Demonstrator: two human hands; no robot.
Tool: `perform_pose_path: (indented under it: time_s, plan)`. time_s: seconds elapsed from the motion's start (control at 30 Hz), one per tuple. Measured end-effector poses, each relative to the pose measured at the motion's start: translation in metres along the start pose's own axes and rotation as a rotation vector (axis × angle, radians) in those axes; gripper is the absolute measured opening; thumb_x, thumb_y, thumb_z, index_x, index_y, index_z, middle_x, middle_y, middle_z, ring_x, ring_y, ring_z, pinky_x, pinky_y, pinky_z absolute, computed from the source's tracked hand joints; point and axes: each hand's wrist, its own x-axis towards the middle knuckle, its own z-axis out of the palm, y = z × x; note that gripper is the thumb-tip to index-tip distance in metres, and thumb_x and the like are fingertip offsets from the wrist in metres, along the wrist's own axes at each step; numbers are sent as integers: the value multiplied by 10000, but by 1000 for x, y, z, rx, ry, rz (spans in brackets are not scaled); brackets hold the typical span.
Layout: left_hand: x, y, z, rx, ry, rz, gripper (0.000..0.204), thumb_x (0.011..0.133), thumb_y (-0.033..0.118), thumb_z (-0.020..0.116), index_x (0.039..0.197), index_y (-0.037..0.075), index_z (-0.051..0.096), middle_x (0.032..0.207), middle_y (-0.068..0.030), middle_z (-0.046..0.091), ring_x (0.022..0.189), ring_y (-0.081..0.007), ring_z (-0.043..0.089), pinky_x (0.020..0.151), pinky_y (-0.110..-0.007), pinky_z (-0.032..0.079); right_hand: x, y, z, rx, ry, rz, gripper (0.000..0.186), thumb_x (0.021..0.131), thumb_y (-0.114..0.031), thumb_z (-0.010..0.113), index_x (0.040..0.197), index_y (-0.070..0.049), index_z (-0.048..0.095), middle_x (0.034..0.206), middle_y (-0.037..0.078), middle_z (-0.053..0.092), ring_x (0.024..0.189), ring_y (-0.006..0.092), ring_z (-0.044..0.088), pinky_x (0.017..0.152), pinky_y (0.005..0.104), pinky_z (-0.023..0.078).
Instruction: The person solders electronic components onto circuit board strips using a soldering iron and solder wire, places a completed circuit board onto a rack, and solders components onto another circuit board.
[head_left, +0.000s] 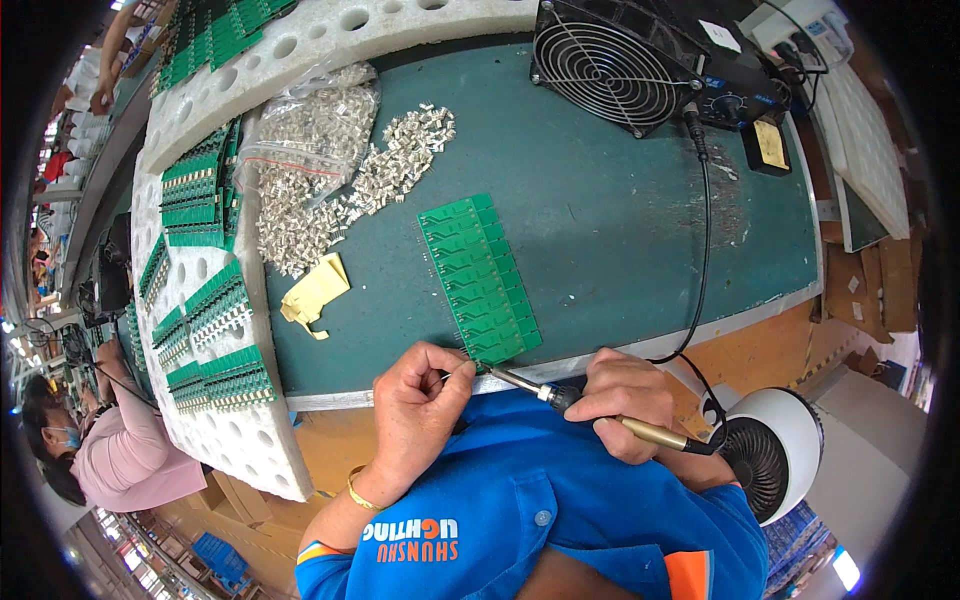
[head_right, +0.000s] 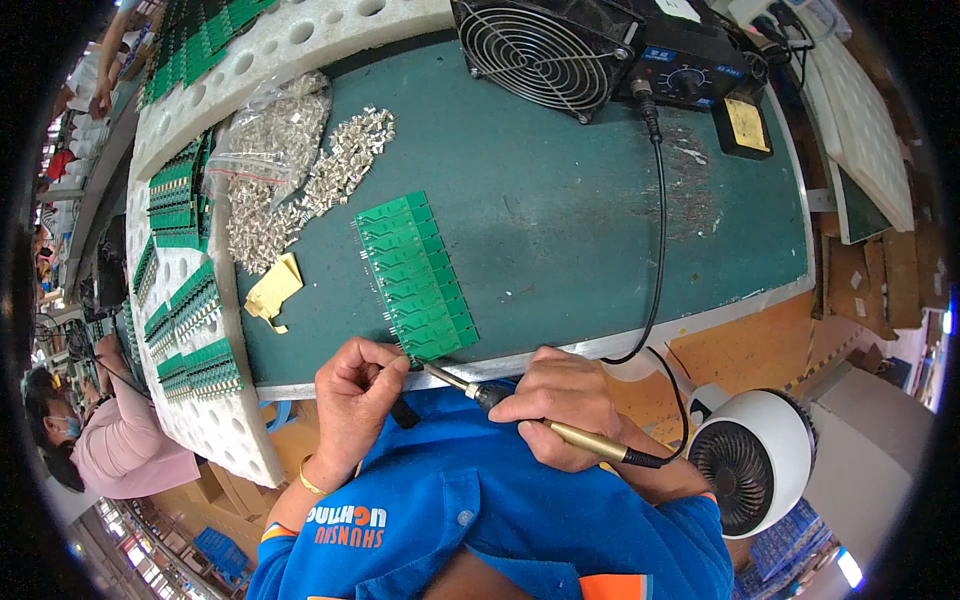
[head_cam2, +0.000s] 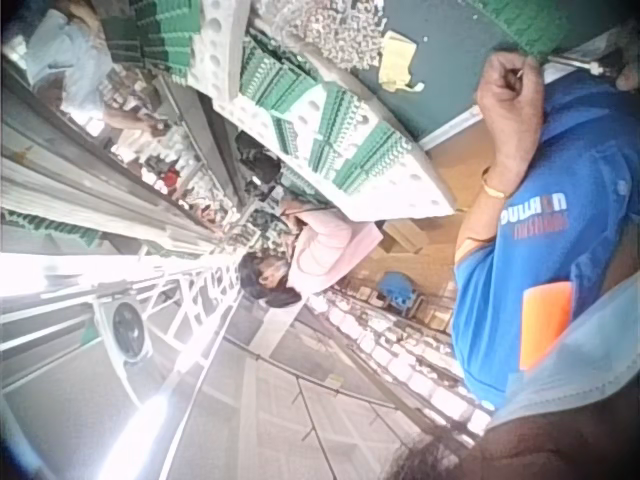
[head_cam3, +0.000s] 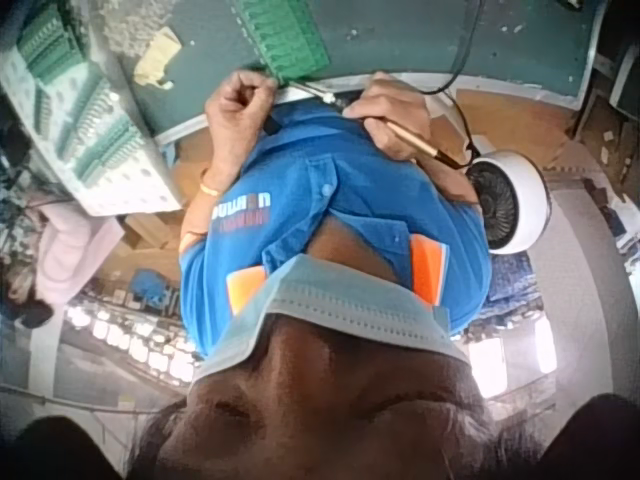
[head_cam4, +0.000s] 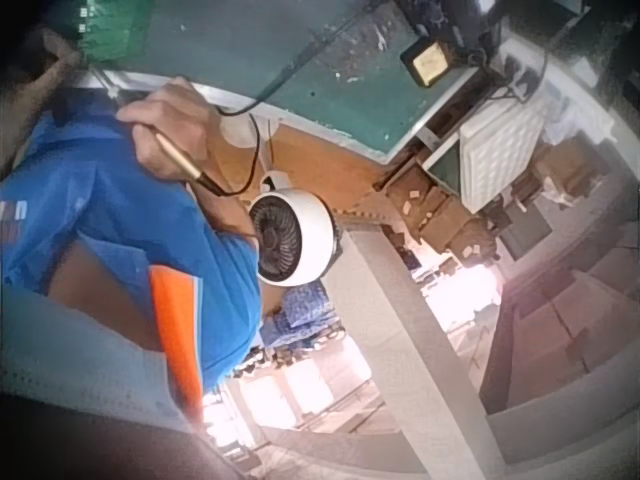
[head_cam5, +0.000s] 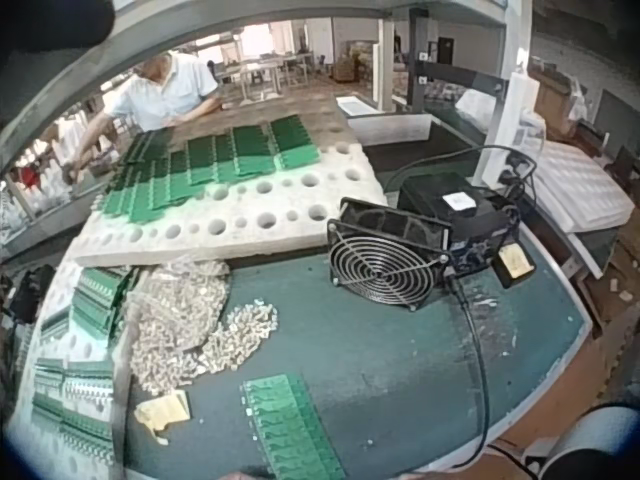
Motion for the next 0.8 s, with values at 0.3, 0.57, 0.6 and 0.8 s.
perform_pose_path:
  time_s: [0.3, 0.57, 0.6, 0.8]
  plan:
    - [-2, 6, -5, -38, -60, -79, 71, 915, 20, 667, 881, 13, 605, 761, 46, 579, 616, 8, 404, 551, -172, 338, 4, 0, -3, -2, -22, -11, 281, 627, 32, 585, 882, -25, 688, 659, 63, 609, 521, 191, 543, 537, 342, 403]
    - [-2, 5, -6, -81, -80, -69, 72, 923, 32, 667, 894, 11, 605, 764, 41, 582, 613, 7, 400, 553, -171, 340, 2, 0, -3, 2, -21, -3, 286, 642, 38, 575, 894, -37, 687, 646, 57, 594, 507, 186, 514, 534, 337, 388]
    - [-2, 5, -6, -68, -85, -69, 71, 924, 32, 665, 895, 10, 604, 764, 41, 582, 612, 7, 399, 554, -170, 340, 3, 0, -3, 1, -21, -4, 286, 642, 38, 575, 894, -37, 687, 646, 57, 594, 507, 186, 514, 534, 337, 388]
    - [-1, 5, -7, -95, -94, -82, 72, 925, 36, 660, 892, 10, 601, 839, 10, 624, 630, 3, 418, 562, -176, 355, 0, 1, -8, 36, 6, -17, 265, 640, 20, 574, 879, -13, 686, 645, 71, 591, 503, 201, 500, 526, 345, 375]
